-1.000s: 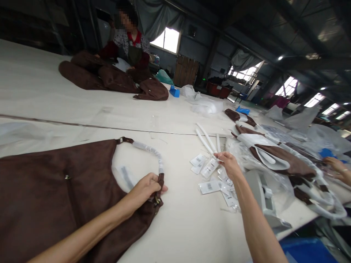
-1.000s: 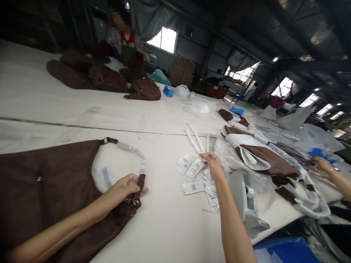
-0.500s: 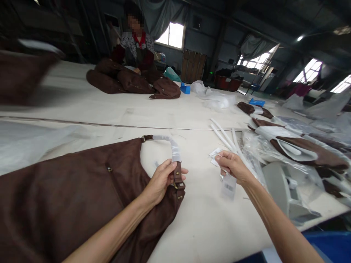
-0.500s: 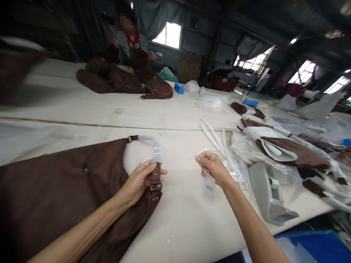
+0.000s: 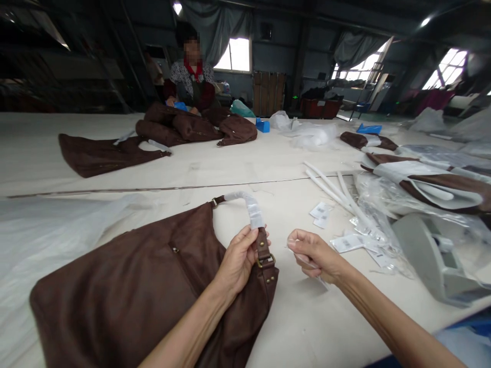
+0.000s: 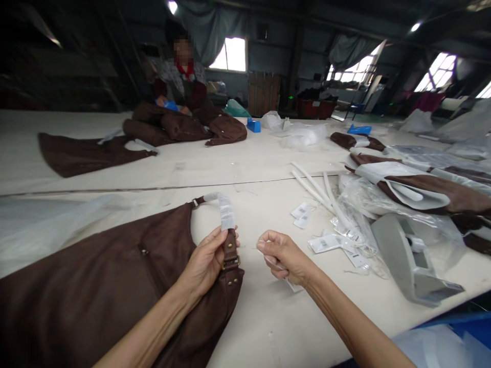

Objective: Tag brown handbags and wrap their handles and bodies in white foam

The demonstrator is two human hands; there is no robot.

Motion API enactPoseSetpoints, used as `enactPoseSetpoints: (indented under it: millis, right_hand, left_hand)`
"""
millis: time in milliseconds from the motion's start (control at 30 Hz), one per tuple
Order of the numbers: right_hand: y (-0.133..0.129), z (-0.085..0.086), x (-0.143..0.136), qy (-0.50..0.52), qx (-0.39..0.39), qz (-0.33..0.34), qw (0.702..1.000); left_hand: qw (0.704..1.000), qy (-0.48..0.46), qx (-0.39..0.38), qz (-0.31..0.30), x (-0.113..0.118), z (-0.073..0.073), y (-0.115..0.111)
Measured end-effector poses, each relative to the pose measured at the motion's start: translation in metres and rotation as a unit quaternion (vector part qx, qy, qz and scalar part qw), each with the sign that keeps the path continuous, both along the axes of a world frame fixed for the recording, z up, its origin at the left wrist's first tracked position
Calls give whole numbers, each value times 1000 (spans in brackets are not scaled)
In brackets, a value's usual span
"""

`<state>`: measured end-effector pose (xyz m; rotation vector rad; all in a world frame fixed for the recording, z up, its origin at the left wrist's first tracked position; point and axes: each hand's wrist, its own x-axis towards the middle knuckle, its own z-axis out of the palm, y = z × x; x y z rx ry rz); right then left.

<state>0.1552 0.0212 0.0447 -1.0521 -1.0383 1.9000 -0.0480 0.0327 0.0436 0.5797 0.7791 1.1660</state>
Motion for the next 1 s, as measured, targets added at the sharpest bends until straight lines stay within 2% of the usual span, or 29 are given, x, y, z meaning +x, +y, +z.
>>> enactPoseSetpoints:
  millis: [200,400,767,1000]
  right_hand:
    - [-5,-7,-12,-11,14,1,1000]
    - [-2,-5,-23,24,14,42,999]
    - [-6,18,-41,115,-42,91,988]
    - [-11,24,-41,162,-71,74,981]
  left_hand:
    - [1000,7,14,27,-3,8,-2]
    - [999,0,28,25,-5,17,-4]
    - [998,-16,5,52,-4,20,-3]
    - [999,14,9,36,-3,22,-2]
